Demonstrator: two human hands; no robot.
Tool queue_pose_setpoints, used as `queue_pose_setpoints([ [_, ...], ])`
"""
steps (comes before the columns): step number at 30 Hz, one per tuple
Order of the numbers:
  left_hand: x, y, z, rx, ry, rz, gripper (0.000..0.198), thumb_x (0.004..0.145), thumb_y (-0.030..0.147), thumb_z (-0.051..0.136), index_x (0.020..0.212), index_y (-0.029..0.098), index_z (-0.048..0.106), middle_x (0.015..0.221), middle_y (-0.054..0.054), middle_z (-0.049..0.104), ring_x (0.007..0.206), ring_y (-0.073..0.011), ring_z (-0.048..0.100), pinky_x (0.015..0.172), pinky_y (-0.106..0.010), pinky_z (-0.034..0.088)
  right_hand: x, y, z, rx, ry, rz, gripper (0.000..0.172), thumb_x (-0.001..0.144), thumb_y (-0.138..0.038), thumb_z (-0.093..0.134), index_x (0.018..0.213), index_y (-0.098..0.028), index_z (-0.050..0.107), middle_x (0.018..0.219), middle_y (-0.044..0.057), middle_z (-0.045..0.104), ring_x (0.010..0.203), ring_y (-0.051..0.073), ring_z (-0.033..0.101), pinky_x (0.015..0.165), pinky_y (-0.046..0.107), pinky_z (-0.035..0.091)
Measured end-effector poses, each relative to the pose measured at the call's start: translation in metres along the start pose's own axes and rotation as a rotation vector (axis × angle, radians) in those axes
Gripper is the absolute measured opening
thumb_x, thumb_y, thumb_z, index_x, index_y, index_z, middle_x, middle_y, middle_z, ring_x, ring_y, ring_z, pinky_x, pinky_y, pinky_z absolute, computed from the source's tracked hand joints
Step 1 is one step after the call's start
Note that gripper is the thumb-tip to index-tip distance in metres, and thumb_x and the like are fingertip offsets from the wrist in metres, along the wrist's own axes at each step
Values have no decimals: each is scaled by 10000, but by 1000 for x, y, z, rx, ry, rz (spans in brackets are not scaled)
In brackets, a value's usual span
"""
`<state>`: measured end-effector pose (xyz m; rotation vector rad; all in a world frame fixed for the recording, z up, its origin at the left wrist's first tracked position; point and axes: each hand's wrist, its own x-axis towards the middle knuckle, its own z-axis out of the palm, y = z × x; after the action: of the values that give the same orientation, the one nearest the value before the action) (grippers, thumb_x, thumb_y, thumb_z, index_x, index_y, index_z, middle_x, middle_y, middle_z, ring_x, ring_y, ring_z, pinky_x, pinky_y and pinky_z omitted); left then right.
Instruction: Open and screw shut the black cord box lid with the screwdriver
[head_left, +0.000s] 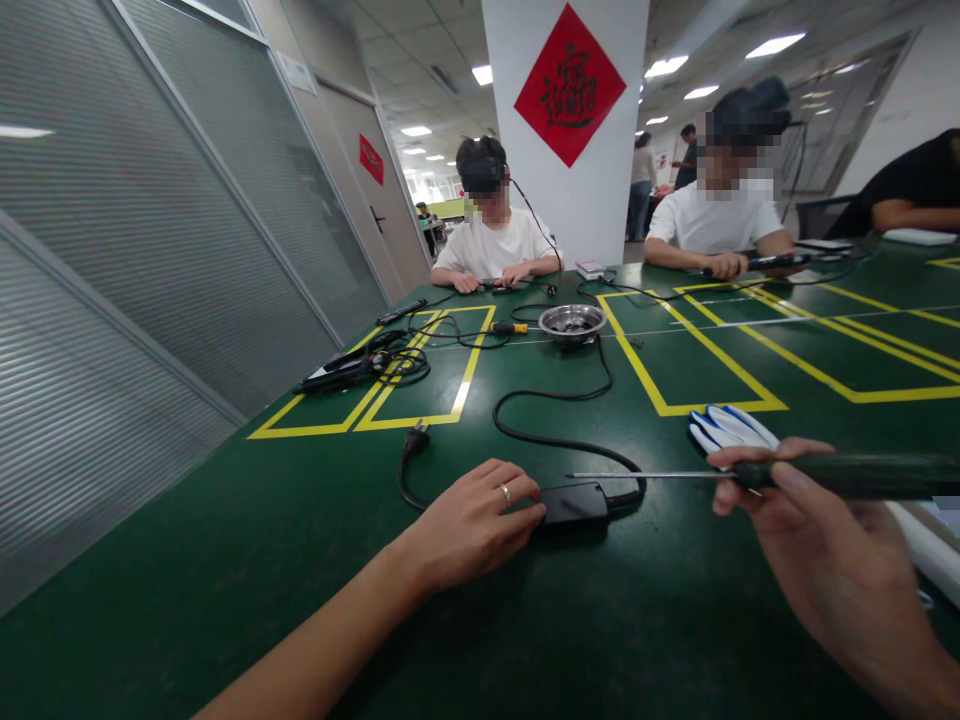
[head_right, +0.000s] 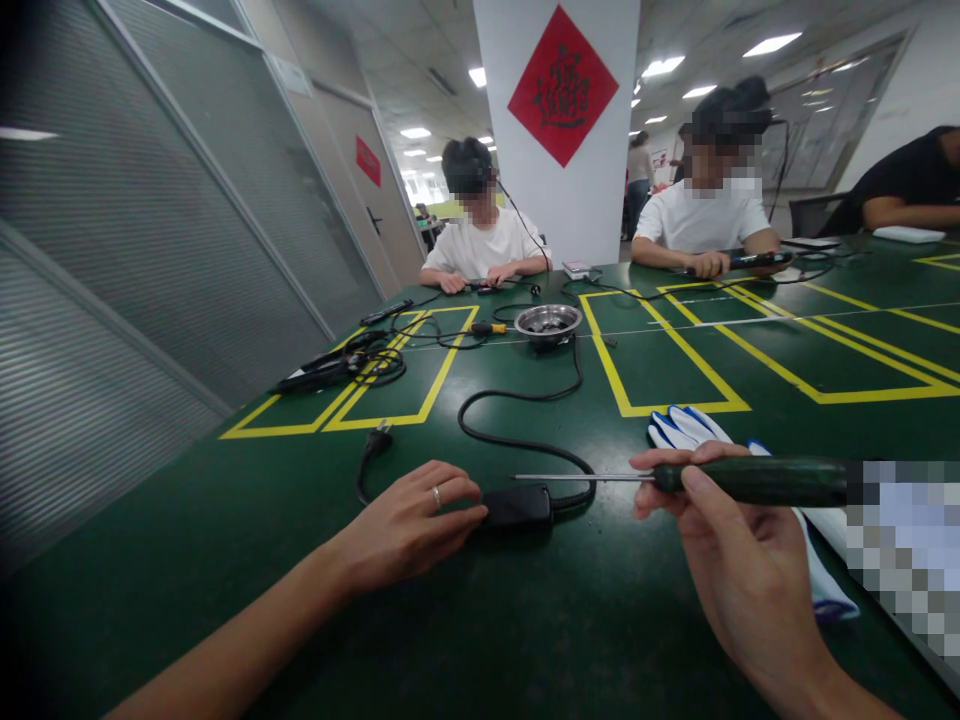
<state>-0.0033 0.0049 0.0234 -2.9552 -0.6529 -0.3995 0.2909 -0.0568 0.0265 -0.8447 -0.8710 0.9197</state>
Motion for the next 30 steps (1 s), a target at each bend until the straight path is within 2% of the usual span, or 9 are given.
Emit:
queue_pose_setpoints([
  [4,3,3,-3,96,-49,74,220,965,145,424,1103,109,592,992,-88,614,920,-204,532,819,-356,449,0,0,-1,-8,9,0,129,805,-210,560,930,-242,574,956,79,698,676,183,634,635,335,534],
  [11,5,6,-4,134,-114,95,269,980,119,351,1135,98,571,1010,-98,613,924,-208,542,856,-370,456,1,-3,0,2,4,11,125,805,-215,565,924,-249,581,969,74,695,678,171,631,650,335,522],
  [16,5,10,-10,107,-169,37,294,938,159,402,1193,111,540,1009,-117,606,919,-234,550,853,-413,452,2,-2,-2,12,15,0,131,795,-213,577,921,-246,578,951,68,696,668,170,629,641,335,510],
  [19,2,12,-6,53,-72,-51,332,942,207,415,1256,128,492,1038,-121,592,952,-242,544,865,-418,448,4,-3,-3,-3,61,-25,147,782,-217,596,926,-241,578,927,70,698,641,174,626,595,331,504],
  [22,3,16,6,-48,10,-187,445,937,292,477,1357,176,388,1261,-132,497,1118,-268,487,953,-438,423,6,-6,-2,-41,117,-51,102,776,-225,609,873,-217,578,904,78,697,625,176,627,572,325,495],
  [25,9,20,15,-179,-78,-202,527,924,273,505,1408,232,301,1430,-94,366,1229,-259,425,1024,-422,397,8,-8,-2,-72,144,-99,83,774,-228,614,840,-206,567,864,77,699,596,176,624,556,325,487],
  [27,13,23,15,-217,-142,-200,503,903,190,491,1379,249,338,1411,-81,384,1183,-250,465,1003,-416,415,9,-7,-4,-73,144,-140,118,769,-218,614,875,-213,562,825,71,702,570,182,618,529,327,480],
  [30,15,24,10,-231,-176,-233,500,812,152,538,1294,217,419,1293,-106,452,1060,-256,517,934,-417,451,9,-5,-8,-64,131,-170,152,758,-194,610,895,-220,551,773,61,698,538,191,606,474,319,460],
])
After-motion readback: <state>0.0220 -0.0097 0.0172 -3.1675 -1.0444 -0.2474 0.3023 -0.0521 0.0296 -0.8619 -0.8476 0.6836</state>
